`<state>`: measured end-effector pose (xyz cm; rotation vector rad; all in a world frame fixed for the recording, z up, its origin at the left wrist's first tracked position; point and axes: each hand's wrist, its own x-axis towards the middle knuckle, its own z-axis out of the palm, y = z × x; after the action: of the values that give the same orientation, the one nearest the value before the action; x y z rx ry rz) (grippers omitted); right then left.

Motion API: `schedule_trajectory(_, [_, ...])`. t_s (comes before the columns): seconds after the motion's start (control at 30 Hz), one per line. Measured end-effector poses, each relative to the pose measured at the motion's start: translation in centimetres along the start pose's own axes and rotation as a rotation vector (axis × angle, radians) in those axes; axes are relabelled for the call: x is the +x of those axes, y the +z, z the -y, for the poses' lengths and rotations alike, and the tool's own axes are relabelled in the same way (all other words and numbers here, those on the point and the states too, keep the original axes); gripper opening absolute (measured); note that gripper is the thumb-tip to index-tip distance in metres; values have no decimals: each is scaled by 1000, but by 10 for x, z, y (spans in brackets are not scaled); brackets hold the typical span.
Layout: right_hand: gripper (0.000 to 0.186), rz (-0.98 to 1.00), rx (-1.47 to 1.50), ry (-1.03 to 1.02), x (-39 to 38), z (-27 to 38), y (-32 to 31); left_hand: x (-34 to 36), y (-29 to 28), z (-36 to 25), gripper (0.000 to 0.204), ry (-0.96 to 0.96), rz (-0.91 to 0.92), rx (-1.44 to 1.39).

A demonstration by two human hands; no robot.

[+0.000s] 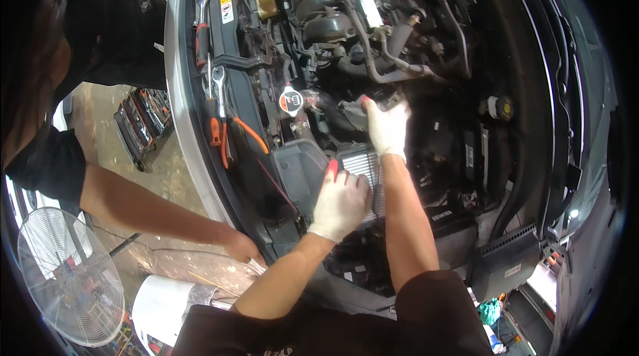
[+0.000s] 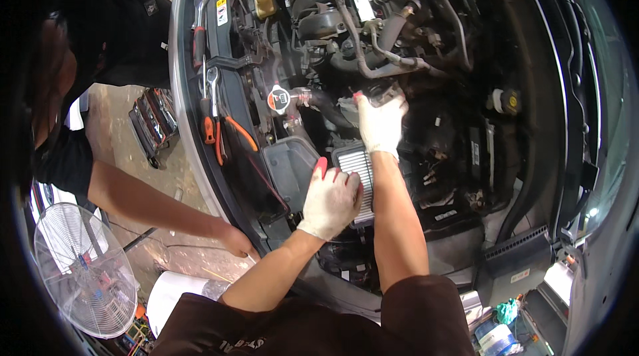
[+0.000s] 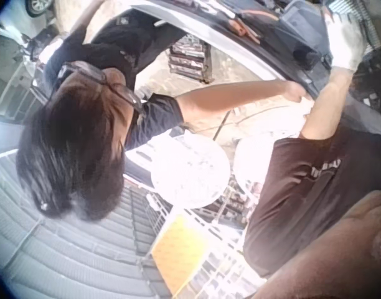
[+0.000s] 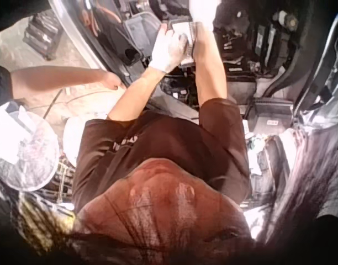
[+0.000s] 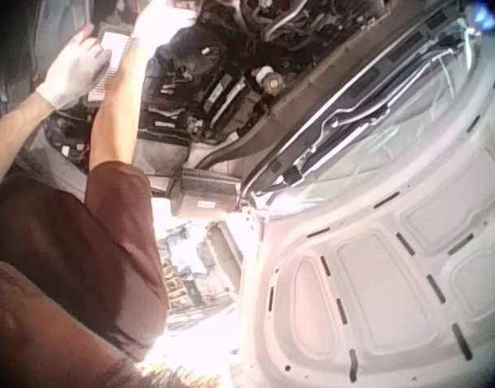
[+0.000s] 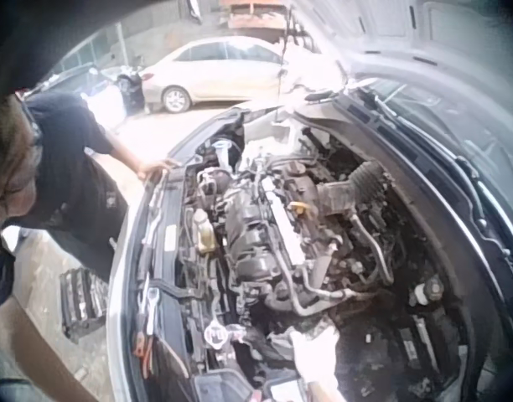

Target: The person works on a car engine, loosening and removing a component near the air filter with a wrench and pliers, while assisted by another person.

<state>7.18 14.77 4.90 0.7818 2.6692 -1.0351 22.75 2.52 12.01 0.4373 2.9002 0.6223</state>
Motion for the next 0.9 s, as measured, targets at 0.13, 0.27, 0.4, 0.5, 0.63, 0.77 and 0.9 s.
schedule_trajectory(0.13, [117,10,-26,25,-11,9,3,-1,-5,5,24,30,-46,-19])
schedule_trajectory(0.27, [109,-71,-21,16,-11,-4,11,-2,7,6,28,6,-99,-92])
schedule_trajectory(0.4, [102,-70,86,-57,-15,-4,18,-6,1,7,29,-58,-54,-90])
schedule_trajectory(0.5, [95,-84,172,-3,-15,-12,19,-2,2,11,30,-18,-37,-59])
schedule_trajectory(0.63, [89,-136,334,48,-15,-17,27,-1,1,16,21,-18,-29,-79])
schedule_trajectory(0.77, [82,-147,544,81,-19,0,35,-4,2,18,21,-7,-37,-74])
schedule_trajectory(0.9, [78,-129,508,81,-17,-12,30,-6,1,19,23,13,-20,-49])
